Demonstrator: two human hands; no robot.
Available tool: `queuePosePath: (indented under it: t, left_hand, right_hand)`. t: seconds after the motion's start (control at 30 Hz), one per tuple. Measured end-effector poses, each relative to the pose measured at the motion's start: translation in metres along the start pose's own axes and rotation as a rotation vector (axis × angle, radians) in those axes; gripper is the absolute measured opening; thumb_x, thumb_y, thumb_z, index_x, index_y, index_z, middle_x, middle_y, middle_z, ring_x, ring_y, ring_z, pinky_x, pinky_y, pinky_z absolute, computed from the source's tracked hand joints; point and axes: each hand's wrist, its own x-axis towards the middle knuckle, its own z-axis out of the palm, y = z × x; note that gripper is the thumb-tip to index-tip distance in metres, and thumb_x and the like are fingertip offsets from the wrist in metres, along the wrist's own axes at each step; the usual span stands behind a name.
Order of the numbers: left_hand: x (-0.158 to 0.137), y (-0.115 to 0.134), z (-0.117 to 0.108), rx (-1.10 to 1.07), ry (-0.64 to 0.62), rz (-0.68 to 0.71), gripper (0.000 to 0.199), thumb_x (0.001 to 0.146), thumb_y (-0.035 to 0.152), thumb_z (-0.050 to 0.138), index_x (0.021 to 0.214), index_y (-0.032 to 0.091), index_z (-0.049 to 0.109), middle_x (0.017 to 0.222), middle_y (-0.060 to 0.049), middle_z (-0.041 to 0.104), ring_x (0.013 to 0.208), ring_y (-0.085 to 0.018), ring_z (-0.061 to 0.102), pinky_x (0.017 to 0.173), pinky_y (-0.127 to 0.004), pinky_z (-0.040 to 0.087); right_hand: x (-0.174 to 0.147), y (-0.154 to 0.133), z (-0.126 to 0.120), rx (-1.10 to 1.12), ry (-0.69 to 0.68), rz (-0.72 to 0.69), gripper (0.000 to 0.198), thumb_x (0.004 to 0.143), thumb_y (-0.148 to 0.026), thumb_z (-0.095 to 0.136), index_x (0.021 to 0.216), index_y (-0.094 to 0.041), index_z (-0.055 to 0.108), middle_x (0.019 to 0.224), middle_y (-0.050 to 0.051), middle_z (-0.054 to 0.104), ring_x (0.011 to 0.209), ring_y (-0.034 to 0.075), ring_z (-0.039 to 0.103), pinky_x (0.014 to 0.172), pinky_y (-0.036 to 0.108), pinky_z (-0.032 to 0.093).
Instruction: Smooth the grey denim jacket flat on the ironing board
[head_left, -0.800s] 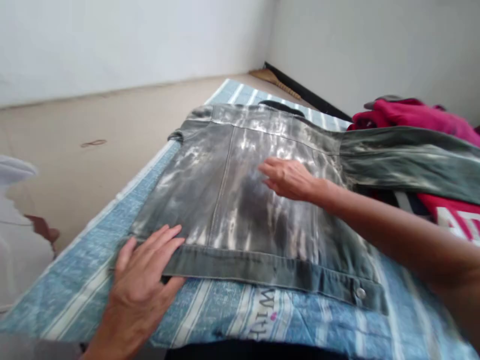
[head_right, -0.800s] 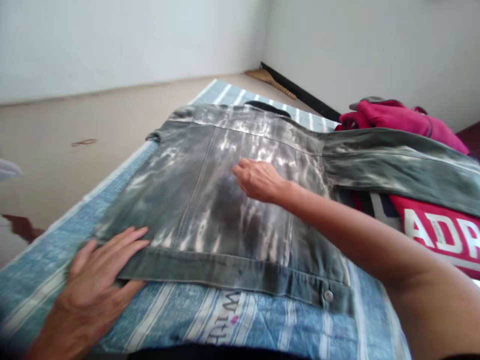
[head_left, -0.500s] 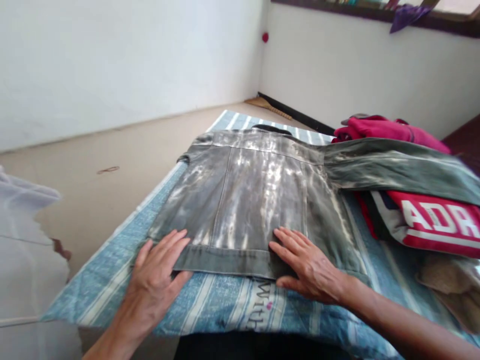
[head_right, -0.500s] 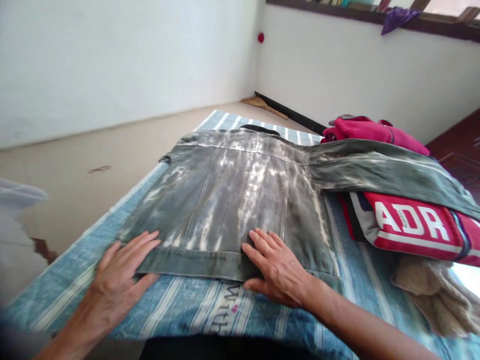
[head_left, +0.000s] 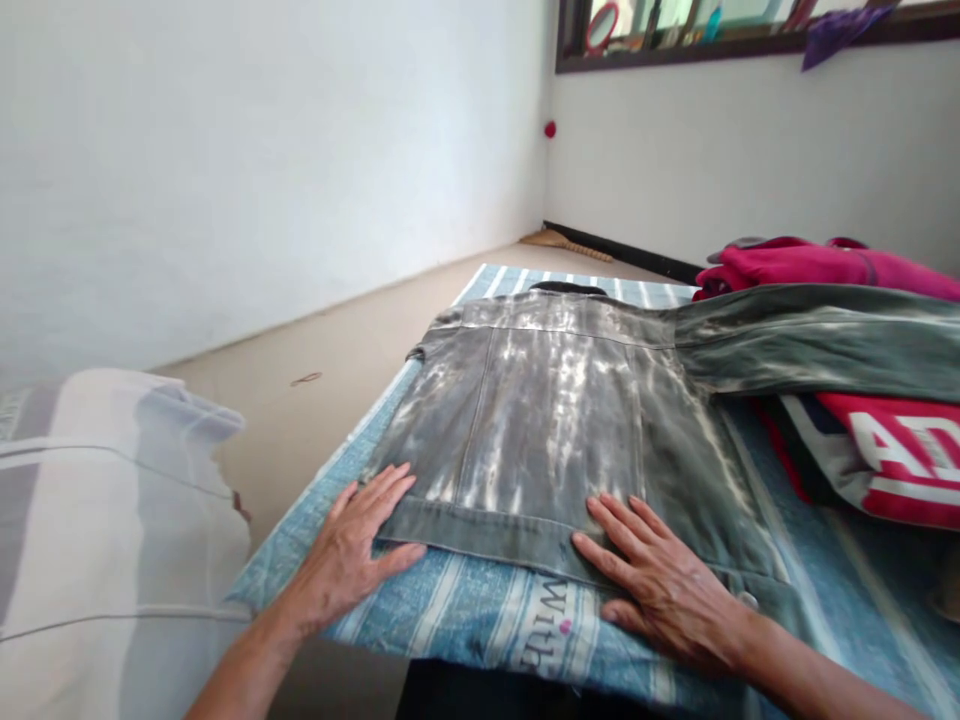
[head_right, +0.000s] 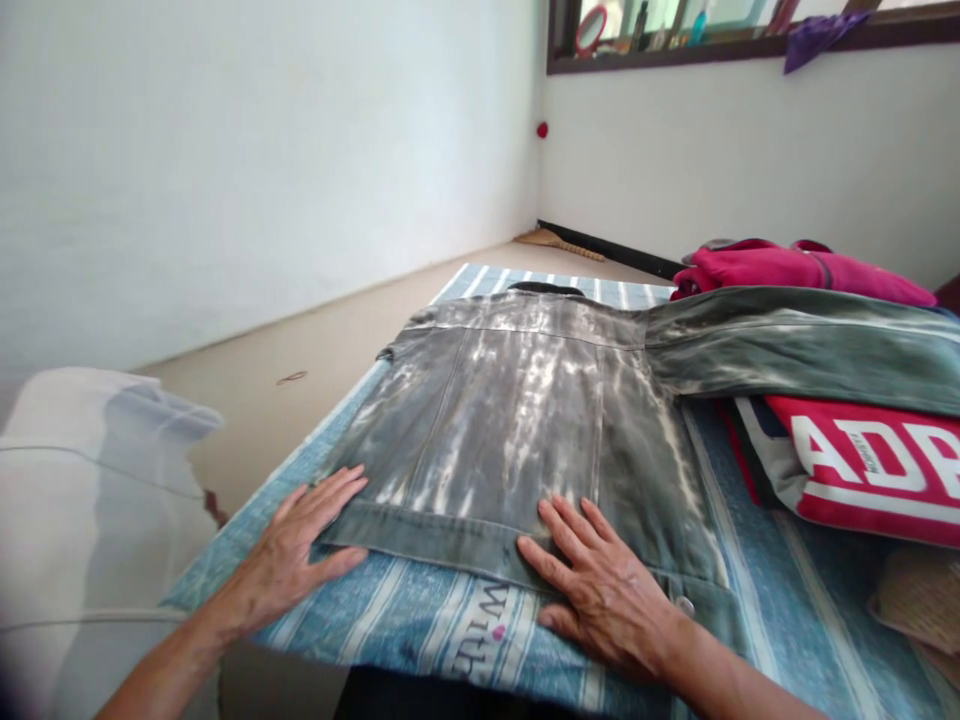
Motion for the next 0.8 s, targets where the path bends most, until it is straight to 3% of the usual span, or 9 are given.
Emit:
queuePosePath:
  t: [0.07, 0.13, 0.27, 0.37, 0.5, 0.63, 0.8]
  left_hand:
    - [0.002, -0.001, -0.003, -0.093, 0.001, -0.049, 0.062, 0.088, 0.063, 0.044, 0.135, 0.024, 0.052, 0.143, -0.011, 0.053, 0.133, -0.031, 0.047, 0.113, -0.056, 0.029]
    - [0.005, 0.000, -0.004, -0.153, 0.085, -0.143, 0.059, 0.089, 0.062, 0.040, 0.130, 0.021, 0.056, 0.141, -0.012, 0.055, 0.132, -0.030, 0.048, 0.112, -0.052, 0.034]
    - [0.011, 0.005, -0.006, -0.231, 0.257, -0.374, 0.061, 0.081, 0.062, 0.051, 0.121, 0.017, 0.061, 0.136, -0.014, 0.059, 0.128, -0.032, 0.051, 0.112, -0.048, 0.036]
    - [0.017, 0.005, -0.010, -0.364, 0.257, -0.611, 0.062, 0.076, 0.061, 0.053, 0.122, 0.019, 0.060, 0.128, -0.011, 0.064, 0.120, -0.031, 0.058, 0.104, -0.044, 0.046]
    - [0.028, -0.004, -0.015, -0.392, 0.247, -0.854, 0.079, 0.062, 0.061, 0.061, 0.123, 0.012, 0.057, 0.109, -0.016, 0.069, 0.096, -0.032, 0.068, 0.085, -0.042, 0.055]
    - [0.038, -0.011, -0.022, -0.354, 0.173, -0.884, 0.069, 0.054, 0.053, 0.067, 0.111, 0.015, 0.062, 0.091, -0.011, 0.068, 0.071, -0.028, 0.068, 0.069, -0.040, 0.056]
    - [0.043, -0.017, -0.026, -0.449, 0.253, -0.794, 0.049, 0.052, 0.045, 0.069, 0.094, 0.021, 0.063, 0.087, -0.007, 0.068, 0.086, -0.030, 0.069, 0.074, -0.039, 0.057]
  right_hand:
    - [-0.001, 0.001, 0.000, -0.004, 0.005, -0.022, 0.065, 0.096, -0.058, 0.044, 0.153, -0.032, 0.025, 0.152, 0.018, 0.036, 0.140, 0.035, 0.033, 0.107, 0.059, 0.036]
    - [-0.001, 0.002, 0.001, 0.001, 0.006, -0.037, 0.064, 0.096, -0.058, 0.044, 0.153, -0.033, 0.026, 0.152, 0.017, 0.036, 0.140, 0.035, 0.034, 0.107, 0.059, 0.036]
    - [-0.001, 0.004, 0.001, 0.024, 0.000, -0.036, 0.062, 0.097, -0.058, 0.043, 0.152, -0.034, 0.027, 0.151, 0.018, 0.038, 0.140, 0.036, 0.034, 0.106, 0.059, 0.036]
    - [-0.001, 0.004, 0.000, 0.050, -0.006, -0.026, 0.061, 0.097, -0.057, 0.043, 0.152, -0.035, 0.028, 0.152, 0.017, 0.037, 0.140, 0.035, 0.034, 0.107, 0.059, 0.035]
    - [-0.001, 0.003, -0.002, 0.099, -0.019, -0.003, 0.059, 0.097, -0.057, 0.043, 0.151, -0.036, 0.030, 0.154, 0.015, 0.033, 0.141, 0.035, 0.032, 0.110, 0.058, 0.031]
    - [-0.001, 0.004, -0.003, 0.139, -0.030, -0.005, 0.059, 0.096, -0.058, 0.043, 0.150, -0.036, 0.031, 0.155, 0.015, 0.032, 0.141, 0.036, 0.031, 0.111, 0.058, 0.029]
    - [-0.002, 0.005, -0.004, 0.158, 0.002, 0.004, 0.058, 0.096, -0.056, 0.046, 0.149, -0.035, 0.035, 0.156, 0.012, 0.032, 0.141, 0.035, 0.030, 0.113, 0.056, 0.026]
